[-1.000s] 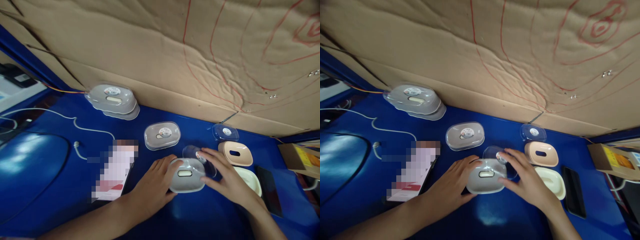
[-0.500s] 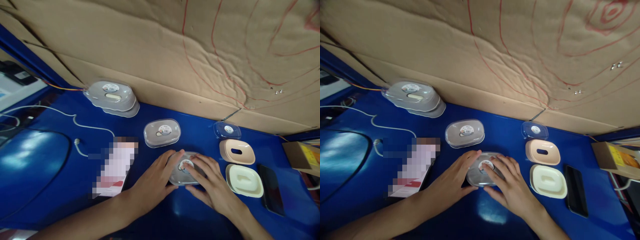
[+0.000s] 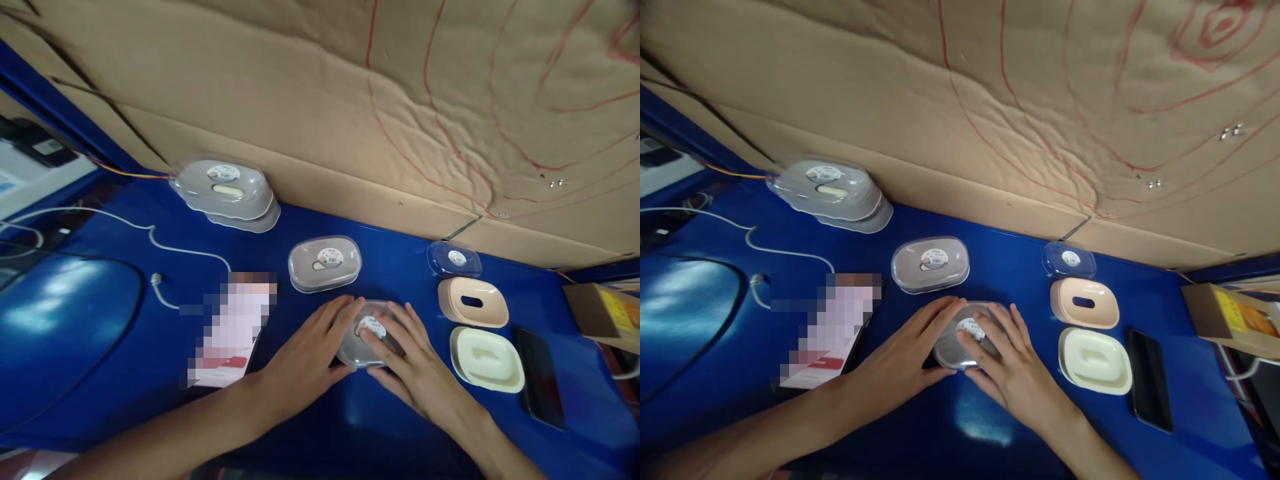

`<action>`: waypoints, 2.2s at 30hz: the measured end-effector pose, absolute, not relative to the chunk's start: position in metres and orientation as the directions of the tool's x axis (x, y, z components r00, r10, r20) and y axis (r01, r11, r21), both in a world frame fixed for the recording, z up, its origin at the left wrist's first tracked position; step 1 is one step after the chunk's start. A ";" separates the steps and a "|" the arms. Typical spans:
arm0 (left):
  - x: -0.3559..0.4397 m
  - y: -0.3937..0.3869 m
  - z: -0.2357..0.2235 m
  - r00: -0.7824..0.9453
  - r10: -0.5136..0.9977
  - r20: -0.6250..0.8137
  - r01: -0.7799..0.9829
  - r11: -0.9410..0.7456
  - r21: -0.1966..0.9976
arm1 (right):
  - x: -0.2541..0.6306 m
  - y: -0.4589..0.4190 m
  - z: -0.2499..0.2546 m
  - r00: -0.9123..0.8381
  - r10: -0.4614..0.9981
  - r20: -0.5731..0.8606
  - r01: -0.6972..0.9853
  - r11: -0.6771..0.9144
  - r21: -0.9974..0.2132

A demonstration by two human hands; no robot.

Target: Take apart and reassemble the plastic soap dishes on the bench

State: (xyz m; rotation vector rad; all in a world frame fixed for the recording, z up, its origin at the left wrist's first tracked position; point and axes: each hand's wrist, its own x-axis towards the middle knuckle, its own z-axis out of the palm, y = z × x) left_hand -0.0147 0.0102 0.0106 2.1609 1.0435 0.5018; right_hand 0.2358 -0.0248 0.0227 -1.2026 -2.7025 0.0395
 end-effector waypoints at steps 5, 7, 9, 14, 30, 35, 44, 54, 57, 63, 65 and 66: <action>-0.014 0.010 0.012 0.619 0.784 0.054 0.546 -0.478 0.688 | 0.236 -0.026 0.021 -0.659 0.737 0.148 0.735 0.673 -0.078; -0.014 0.010 0.012 0.624 0.779 0.052 0.545 -0.482 0.686 | 0.236 -0.026 0.021 -0.660 0.738 0.141 0.736 0.673 -0.078; -0.014 0.011 0.011 0.627 0.777 0.052 0.538 -0.480 0.693 | 0.237 -0.026 0.023 -0.664 0.735 0.134 0.732 0.676 -0.085; -0.015 0.012 0.010 0.639 0.769 0.033 0.496 -0.444 0.746 | 0.245 -0.023 0.028 -0.692 0.714 0.107 0.688 0.697 -0.204; -0.016 0.011 0.011 0.670 0.742 0.025 0.511 -0.485 0.710 | 0.236 -0.028 0.025 -0.677 0.727 0.110 0.721 0.686 -0.100; -0.015 0.013 0.011 0.659 0.750 0.053 0.514 -0.500 0.697 | 0.243 -0.026 0.022 -0.663 0.742 0.104 0.714 0.668 -0.209; -0.015 0.012 0.008 0.640 0.765 0.072 0.470 -0.464 0.751 | 0.252 -0.022 0.022 -0.714 0.673 0.195 0.643 0.740 -0.198; -0.015 0.012 0.010 0.637 0.767 0.082 0.461 -0.464 0.756 | 0.257 -0.025 0.031 -0.695 0.694 0.190 0.660 0.720 -0.214; -0.016 0.012 0.011 0.631 0.772 0.077 0.469 -0.458 0.755 | 0.255 -0.024 0.030 -0.691 0.699 0.182 0.656 0.713 -0.245; -0.016 0.012 0.013 0.643 0.762 0.070 0.479 -0.472 0.740 | 0.254 -0.023 0.028 -0.683 0.707 0.182 0.669 0.706 -0.233; -0.016 0.013 0.013 0.646 0.760 0.070 0.481 -0.477 0.736 | 0.254 -0.024 0.027 -0.686 0.705 0.178 0.670 0.708 -0.224; -0.016 0.013 0.013 0.646 0.760 0.068 0.482 -0.476 0.735 | 0.253 -0.025 0.026 -0.686 0.707 0.170 0.672 0.706 -0.225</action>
